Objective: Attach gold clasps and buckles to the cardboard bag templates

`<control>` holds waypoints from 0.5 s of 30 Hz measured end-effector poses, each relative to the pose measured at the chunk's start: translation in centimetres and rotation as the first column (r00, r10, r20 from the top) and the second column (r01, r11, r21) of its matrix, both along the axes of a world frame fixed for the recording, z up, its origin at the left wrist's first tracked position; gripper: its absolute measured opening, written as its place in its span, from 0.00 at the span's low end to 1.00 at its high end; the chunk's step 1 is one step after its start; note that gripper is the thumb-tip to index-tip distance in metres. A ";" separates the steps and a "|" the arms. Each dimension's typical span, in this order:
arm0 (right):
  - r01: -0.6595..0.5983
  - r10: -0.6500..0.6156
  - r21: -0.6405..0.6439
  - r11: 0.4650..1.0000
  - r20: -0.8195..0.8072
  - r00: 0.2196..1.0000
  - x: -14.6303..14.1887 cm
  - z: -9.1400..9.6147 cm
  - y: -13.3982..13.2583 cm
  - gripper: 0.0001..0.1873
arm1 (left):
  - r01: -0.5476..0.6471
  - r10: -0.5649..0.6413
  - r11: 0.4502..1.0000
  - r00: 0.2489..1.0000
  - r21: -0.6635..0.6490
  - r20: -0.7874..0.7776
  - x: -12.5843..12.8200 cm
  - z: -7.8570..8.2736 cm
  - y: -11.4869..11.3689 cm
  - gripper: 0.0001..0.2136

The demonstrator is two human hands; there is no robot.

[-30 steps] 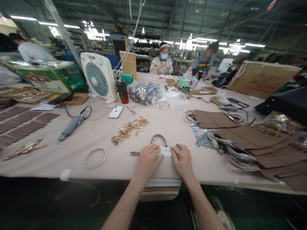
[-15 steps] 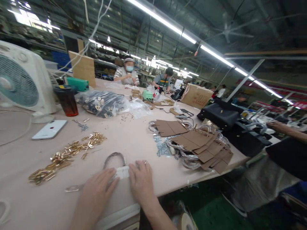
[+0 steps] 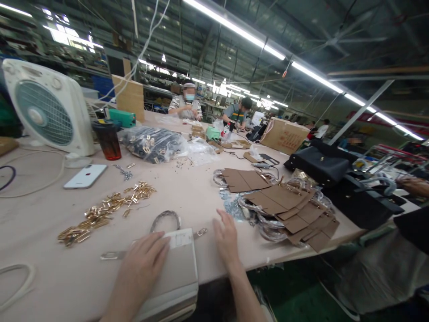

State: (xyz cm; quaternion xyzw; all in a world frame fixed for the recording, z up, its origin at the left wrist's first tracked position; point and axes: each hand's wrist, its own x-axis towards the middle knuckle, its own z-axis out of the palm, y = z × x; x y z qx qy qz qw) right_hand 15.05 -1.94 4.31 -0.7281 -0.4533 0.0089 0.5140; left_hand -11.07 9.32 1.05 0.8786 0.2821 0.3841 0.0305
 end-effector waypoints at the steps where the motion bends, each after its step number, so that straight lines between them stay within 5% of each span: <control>1: 0.033 -0.033 -0.004 0.999 0.003 0.999 2.0 0.5 0.0 0.21 | -0.009 0.009 1.000 1.000 -0.009 -0.007 0.0 0.2 -0.1 0.14; 7: 0.001 0.038 -0.294 0.956 0.129 0.991 11.6 3.4 1.0 0.13 | -0.018 0.018 0.995 1.000 -0.097 -0.001 0.1 0.8 -0.5 0.17; 11: -0.036 0.087 -0.375 0.926 0.122 0.989 13.3 4.2 1.9 0.12 | -0.006 0.020 0.972 0.998 -0.234 0.059 0.2 0.5 -0.5 0.20; 15: -0.102 0.133 -0.408 0.907 0.048 0.990 13.1 4.3 2.7 0.09 | 0.033 0.056 0.891 0.982 -0.452 0.183 0.1 1.4 -1.3 0.20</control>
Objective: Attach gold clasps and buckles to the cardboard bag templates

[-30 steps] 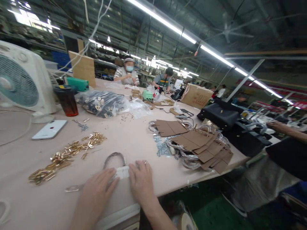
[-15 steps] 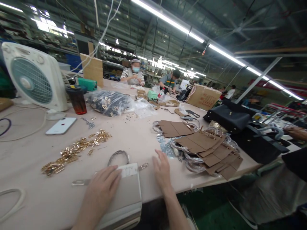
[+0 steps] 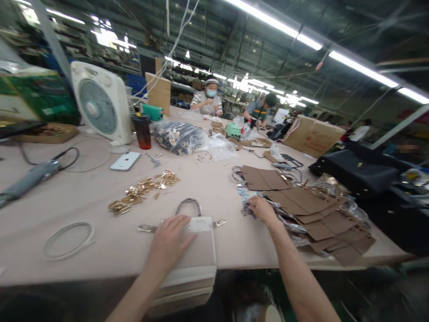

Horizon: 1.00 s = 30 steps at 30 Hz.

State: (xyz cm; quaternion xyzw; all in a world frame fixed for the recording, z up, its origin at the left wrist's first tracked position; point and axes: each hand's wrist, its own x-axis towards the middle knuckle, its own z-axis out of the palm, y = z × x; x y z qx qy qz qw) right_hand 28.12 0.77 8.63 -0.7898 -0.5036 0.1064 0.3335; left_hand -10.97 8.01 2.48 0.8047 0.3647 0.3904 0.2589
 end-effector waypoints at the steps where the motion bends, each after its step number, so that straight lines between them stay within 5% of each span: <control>1: -0.010 0.010 -0.010 1.000 -0.019 1.000 -0.1 -0.1 0.2 0.09 | 0.010 -0.006 0.998 0.998 -0.067 0.057 -0.1 0.4 -0.3 0.19; 5: -0.018 0.015 -0.061 0.998 -0.044 0.999 0.5 -1.3 1.0 0.08 | 0.069 -0.019 0.974 0.975 -0.217 0.223 -0.2 1.3 -1.0 0.19; 8: -0.051 0.061 -0.097 0.994 0.105 0.993 1.6 -2.4 0.4 0.03 | 0.070 -0.019 0.971 0.976 -0.229 0.218 -0.4 1.4 -1.1 0.19; 12: -0.088 0.117 -0.102 0.991 0.333 0.936 2.5 -2.9 -1.5 0.12 | 0.052 -0.018 0.979 0.985 -0.199 0.170 -0.5 1.1 -1.0 0.19; 15: -0.072 0.077 -0.030 0.997 0.256 0.964 1.5 -2.5 -2.2 0.17 | 0.058 -0.015 0.977 0.978 -0.207 0.206 -0.6 0.9 -0.8 0.20; 19: -0.048 0.061 0.131 0.990 -0.097 0.993 -4.4 -0.8 -1.4 0.23 | 0.024 0.008 0.987 0.979 -0.156 0.206 -0.7 0.7 -0.6 0.21; 23: -0.313 0.321 0.083 0.946 -0.372 0.871 -13.5 1.3 0.8 0.20 | 0.008 0.012 0.993 0.986 -0.119 0.167 -0.9 0.5 -0.7 0.22; 26: -0.408 0.403 0.074 0.910 -0.395 0.826 -17.7 2.3 2.7 0.18 | -0.005 0.024 0.994 0.984 -0.107 0.175 -0.9 0.4 -0.8 0.23; 30: -0.472 0.438 0.021 0.882 -0.411 0.800 -18.8 2.2 4.0 0.17 | -0.052 0.052 0.999 0.999 -0.016 0.006 -0.9 0.6 -0.8 0.24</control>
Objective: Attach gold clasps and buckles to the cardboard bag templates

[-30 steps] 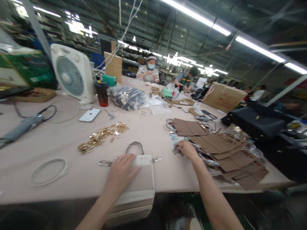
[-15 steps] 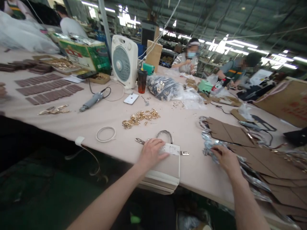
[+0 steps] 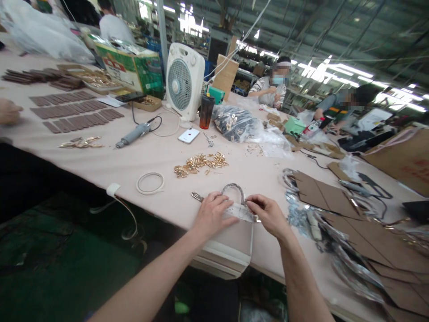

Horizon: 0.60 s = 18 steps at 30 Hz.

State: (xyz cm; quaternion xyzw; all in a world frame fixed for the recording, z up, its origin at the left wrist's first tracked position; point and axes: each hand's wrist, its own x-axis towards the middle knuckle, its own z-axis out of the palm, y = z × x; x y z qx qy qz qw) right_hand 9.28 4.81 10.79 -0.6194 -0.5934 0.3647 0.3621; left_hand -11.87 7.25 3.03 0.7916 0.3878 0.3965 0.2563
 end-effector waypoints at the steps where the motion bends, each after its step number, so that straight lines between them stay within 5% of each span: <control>1: -0.021 0.020 -0.019 1.000 -0.008 1.000 0.0 -0.2 0.1 0.17 | -0.011 0.013 1.000 0.999 0.026 -0.047 0.0 0.0 0.0 0.24; 8: -0.074 0.072 -0.078 0.994 -0.035 0.997 -1.2 -1.2 0.0 0.13 | -0.060 0.071 0.993 0.991 0.102 -0.110 0.3 -0.2 0.1 0.24; 18: -0.152 0.160 -0.102 0.983 0.070 0.985 -2.7 -2.0 1.3 0.11 | -0.044 0.050 0.998 0.991 0.052 -0.125 0.0 0.2 0.0 0.21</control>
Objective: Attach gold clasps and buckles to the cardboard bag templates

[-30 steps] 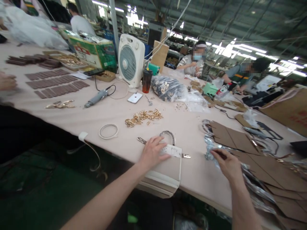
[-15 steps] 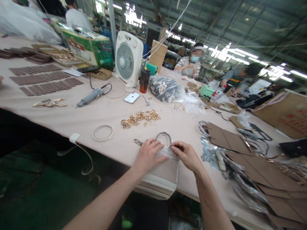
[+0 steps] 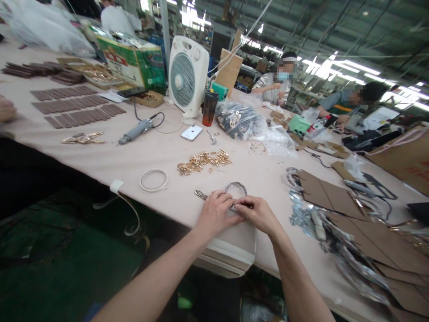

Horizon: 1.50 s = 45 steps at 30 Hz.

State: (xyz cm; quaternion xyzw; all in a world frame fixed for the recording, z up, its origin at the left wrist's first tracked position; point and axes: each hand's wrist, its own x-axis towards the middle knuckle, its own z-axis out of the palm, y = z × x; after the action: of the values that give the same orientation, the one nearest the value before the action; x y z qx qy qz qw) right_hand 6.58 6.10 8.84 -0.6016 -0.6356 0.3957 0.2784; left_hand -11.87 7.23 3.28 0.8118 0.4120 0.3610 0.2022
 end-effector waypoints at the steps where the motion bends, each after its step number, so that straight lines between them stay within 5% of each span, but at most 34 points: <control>1: 0.003 -0.003 0.000 1.000 0.002 1.000 0.0 -0.1 0.1 0.11 | 0.002 -0.002 1.000 1.000 0.000 0.003 0.0 0.0 0.0 0.22; 21: -0.023 -0.010 0.237 0.971 0.138 0.990 -0.2 -2.0 -0.8 0.10 | -0.005 0.005 1.000 0.999 -0.002 0.043 0.0 -0.1 0.1 0.19; 28: 0.048 -0.131 0.340 0.939 0.225 0.965 -0.8 -2.6 -1.3 0.05 | -0.013 0.013 1.000 1.000 -0.004 0.014 0.0 0.1 0.1 0.18; 32: 0.020 -0.075 0.335 0.942 0.151 0.986 -0.4 -2.1 -1.8 0.08 | -0.016 0.016 1.000 1.000 -0.004 0.007 0.0 0.3 0.0 0.19; 35: 0.129 -0.146 0.367 0.921 0.018 0.989 0.8 -1.5 -2.8 0.12 | -0.013 0.013 1.000 1.000 -0.001 0.003 0.0 0.4 0.0 0.22; 39: 0.373 -0.390 0.440 0.817 -0.055 0.919 2.4 -1.6 -5.5 0.11 | -0.008 0.008 1.000 0.999 0.020 -0.034 0.1 0.3 0.2 0.24; 45: 0.350 -0.394 0.457 0.818 0.002 0.919 2.2 -4.4 -8.4 0.15 | 0.015 -0.001 0.995 0.990 0.100 -0.141 0.5 0.6 -0.1 0.25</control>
State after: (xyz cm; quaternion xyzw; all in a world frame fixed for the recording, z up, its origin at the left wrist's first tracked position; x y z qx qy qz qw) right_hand 8.76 -2.32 4.46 -0.6519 -0.5921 0.1472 0.4503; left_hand -11.37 7.15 3.91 0.8461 0.4033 0.3224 0.1327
